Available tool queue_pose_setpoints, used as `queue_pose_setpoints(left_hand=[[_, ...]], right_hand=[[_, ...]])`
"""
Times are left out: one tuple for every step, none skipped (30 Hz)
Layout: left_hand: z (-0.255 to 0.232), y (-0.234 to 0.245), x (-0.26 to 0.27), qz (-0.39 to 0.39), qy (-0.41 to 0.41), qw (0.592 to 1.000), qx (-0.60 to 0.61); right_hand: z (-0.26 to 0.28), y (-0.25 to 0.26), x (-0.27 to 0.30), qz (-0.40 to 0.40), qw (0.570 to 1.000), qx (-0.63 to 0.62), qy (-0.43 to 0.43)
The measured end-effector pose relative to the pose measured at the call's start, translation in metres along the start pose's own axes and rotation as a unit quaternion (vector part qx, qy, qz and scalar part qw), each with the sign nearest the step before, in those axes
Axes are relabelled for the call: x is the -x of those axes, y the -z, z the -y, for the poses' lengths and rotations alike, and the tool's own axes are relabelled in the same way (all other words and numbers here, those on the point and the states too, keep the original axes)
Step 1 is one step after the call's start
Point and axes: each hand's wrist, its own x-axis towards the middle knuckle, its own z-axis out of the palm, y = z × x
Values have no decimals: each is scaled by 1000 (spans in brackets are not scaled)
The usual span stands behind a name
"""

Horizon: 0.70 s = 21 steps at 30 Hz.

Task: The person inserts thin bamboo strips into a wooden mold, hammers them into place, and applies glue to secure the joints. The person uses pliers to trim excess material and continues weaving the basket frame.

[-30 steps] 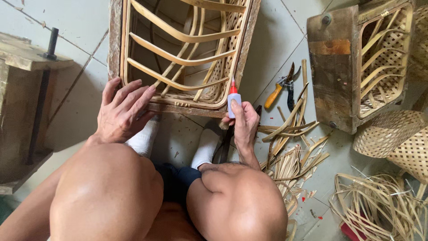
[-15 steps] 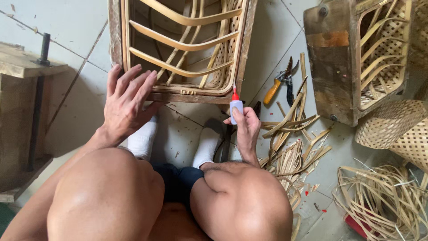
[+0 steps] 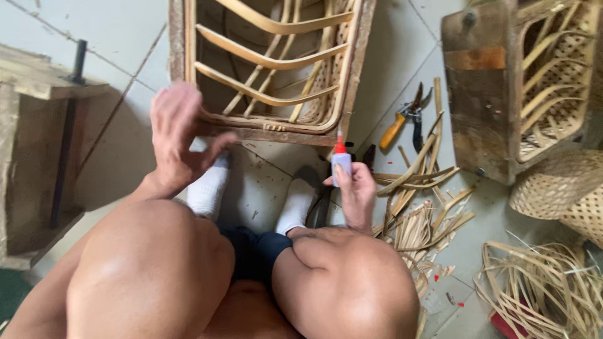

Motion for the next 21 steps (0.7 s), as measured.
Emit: queue_pose_setpoints(left_hand=[[1, -1, 3, -22, 39, 999, -5], [1, -4, 5, -44, 75, 996, -5], [2, -6, 6, -67, 110, 992, -5], [2, -7, 8, -59, 155, 985, 52], [2, -8, 9, -50, 199, 973, 109], [3, -9, 9, -39, 242, 955, 165], [4, -8, 8, -49, 254, 946, 194], [5, -7, 7, -60, 267, 936, 223], [7, -7, 6, -70, 280, 924, 252], [7, -6, 6, -64, 334, 892, 298], [9, -5, 5, -57, 386, 855, 343], [10, -4, 5, -50, 434, 812, 386], [11, -4, 4, -55, 414, 820, 391], [12, -5, 4, -61, 395, 828, 394], [12, -5, 4, -67, 374, 835, 398], [13, -6, 5, -67, 370, 842, 387], [12, -6, 7, -67, 365, 849, 375], [12, -7, 7, -65, 360, 856, 365], [12, -8, 8, -68, 367, 850, 371], [12, -9, 8, -70, 374, 844, 377], [11, -9, 8, -72, 381, 838, 383]], right_hand=[[9, 3, 3, 2, 999, 49, 17], [19, 8, 5, -1, 995, 98, 35], [31, 14, 7, -3, 988, 147, 53], [45, 20, 5, -6, 955, 261, 140], [58, 26, 1, -7, 902, 370, 224], [69, 30, -5, -8, 829, 470, 303], [78, 32, -11, 2, 809, 496, 315], [87, 34, -19, 13, 788, 521, 327], [93, 35, -25, 25, 767, 545, 338], [98, 35, -31, 36, 758, 553, 343], [102, 36, -36, 46, 750, 561, 347], [105, 36, -40, 58, 741, 568, 353], [107, 37, -42, 61, 736, 571, 358], [109, 36, -44, 64, 731, 574, 363], [110, 36, -45, 67, 726, 577, 368], [111, 35, -46, 68, 724, 578, 370], [112, 35, -46, 69, 721, 580, 373], [112, 35, -46, 67, 719, 582, 374], [113, 35, -46, 69, 712, 586, 381], [113, 36, -46, 70, 705, 590, 387], [113, 35, -47, 70, 698, 595, 393]])
